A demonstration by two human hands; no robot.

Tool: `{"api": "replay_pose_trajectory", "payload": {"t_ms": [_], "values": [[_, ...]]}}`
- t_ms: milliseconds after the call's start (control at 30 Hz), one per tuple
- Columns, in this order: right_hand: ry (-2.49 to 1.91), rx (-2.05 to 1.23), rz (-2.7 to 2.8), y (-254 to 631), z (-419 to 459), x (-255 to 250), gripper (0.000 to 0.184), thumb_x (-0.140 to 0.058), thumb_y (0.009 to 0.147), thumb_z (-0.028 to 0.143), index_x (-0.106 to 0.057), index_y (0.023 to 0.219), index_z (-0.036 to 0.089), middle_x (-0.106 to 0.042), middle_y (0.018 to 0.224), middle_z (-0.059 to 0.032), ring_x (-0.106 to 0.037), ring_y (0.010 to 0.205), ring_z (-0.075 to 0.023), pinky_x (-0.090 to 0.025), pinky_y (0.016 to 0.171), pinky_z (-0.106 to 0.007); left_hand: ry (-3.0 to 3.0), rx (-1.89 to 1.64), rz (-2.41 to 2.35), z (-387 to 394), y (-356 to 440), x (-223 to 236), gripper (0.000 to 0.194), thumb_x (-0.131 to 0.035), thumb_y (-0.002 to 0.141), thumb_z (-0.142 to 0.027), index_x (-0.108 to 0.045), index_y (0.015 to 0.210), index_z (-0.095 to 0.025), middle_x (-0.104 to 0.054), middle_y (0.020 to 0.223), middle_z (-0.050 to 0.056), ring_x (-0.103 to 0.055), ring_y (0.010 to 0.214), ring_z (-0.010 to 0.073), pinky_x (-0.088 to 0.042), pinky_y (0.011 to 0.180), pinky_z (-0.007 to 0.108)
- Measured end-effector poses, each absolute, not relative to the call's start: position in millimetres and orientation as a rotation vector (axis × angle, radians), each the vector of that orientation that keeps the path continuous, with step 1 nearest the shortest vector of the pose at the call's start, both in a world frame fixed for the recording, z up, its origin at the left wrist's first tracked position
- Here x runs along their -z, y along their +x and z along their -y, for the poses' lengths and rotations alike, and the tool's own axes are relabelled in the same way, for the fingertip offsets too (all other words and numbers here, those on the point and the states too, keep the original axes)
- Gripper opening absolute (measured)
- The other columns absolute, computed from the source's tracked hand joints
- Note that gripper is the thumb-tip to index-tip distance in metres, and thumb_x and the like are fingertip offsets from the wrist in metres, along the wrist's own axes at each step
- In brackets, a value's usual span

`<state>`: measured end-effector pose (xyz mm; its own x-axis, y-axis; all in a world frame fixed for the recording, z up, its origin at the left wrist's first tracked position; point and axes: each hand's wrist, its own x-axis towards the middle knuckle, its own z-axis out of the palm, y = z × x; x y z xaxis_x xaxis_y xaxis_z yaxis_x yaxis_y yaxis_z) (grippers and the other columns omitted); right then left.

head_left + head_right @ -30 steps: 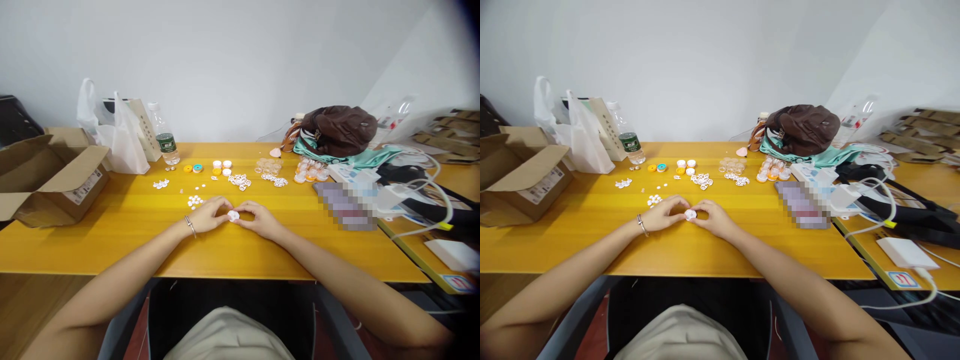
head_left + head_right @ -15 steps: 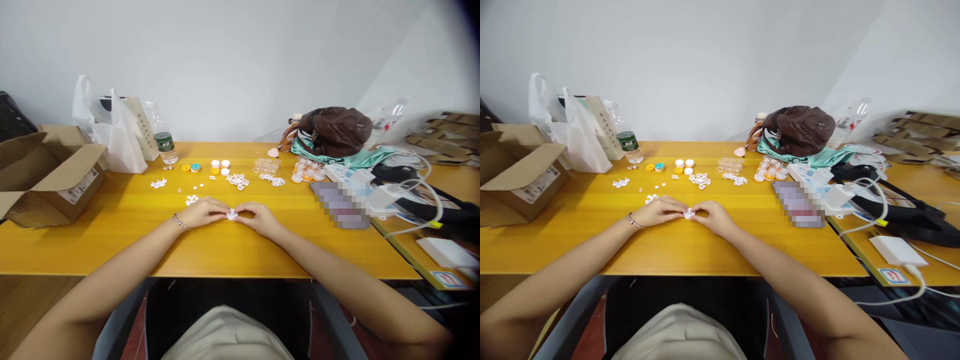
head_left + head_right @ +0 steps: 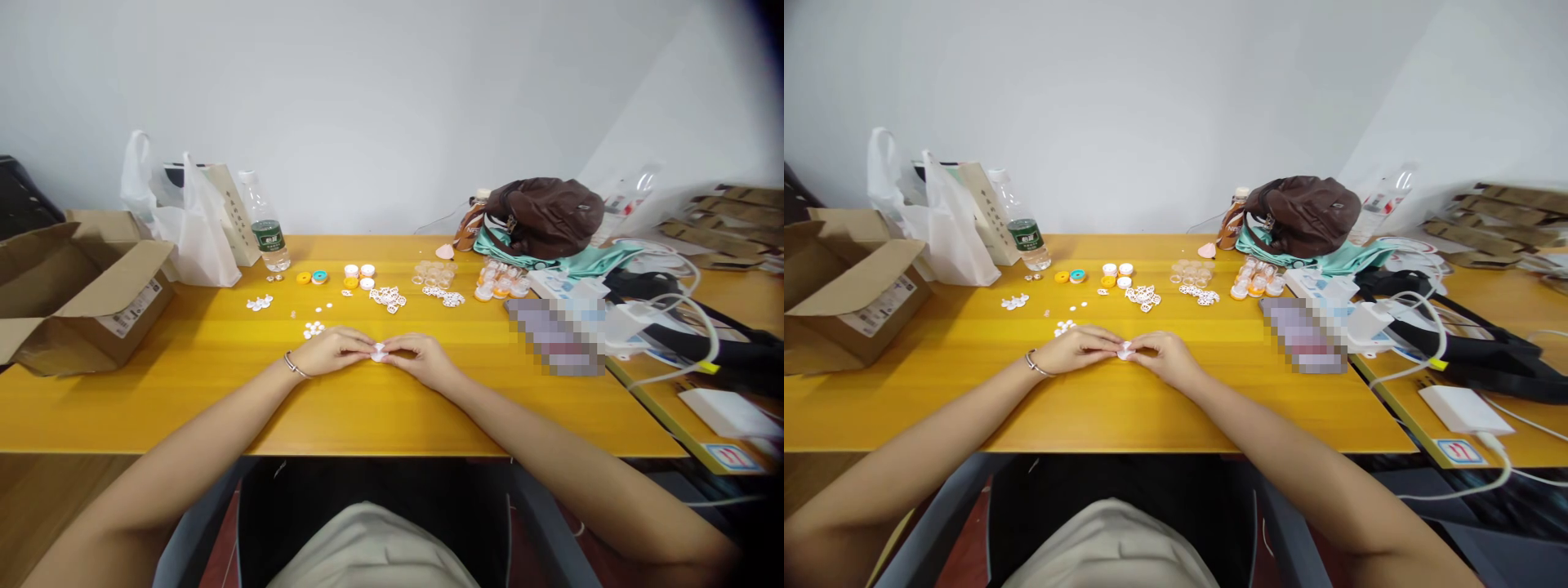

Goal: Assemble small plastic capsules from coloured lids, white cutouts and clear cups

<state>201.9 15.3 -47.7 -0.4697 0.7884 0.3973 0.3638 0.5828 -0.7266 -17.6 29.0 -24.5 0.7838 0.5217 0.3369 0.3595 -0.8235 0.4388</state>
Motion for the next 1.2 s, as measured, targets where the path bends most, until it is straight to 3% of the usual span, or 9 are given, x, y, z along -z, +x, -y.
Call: {"api": "replay_pose_trajectory", "payload": {"t_ms": [1033, 1200], "values": [[-0.890, -0.546, 2.206, 202, -14, 45, 0.013, -0.057, 0.077, 0.028, -0.069, 0.081, 0.023, -0.066, 0.094, -0.0049, -0.062, 0.087, -0.0172, -0.048, 0.081, -0.030, 3.068, -0.441, -0.758, -21, -13, 25, 0.028, -0.037, 0.088, -0.027, -0.060, 0.104, -0.023, -0.061, 0.109, 0.006, -0.057, 0.096, 0.0166, -0.040, 0.087, 0.032], [-0.903, -0.613, 2.142, 202, -17, 48, 0.011, -0.061, 0.074, 0.029, -0.069, 0.077, 0.022, -0.067, 0.091, -0.0044, -0.063, 0.087, -0.0175, -0.048, 0.081, -0.031, 2.971, -0.614, -0.762, -24, -19, 6, 0.029, -0.036, 0.087, -0.018, -0.059, 0.104, -0.022, -0.063, 0.106, 0.004, -0.057, 0.096, 0.0150, -0.041, 0.085, 0.030]]}}
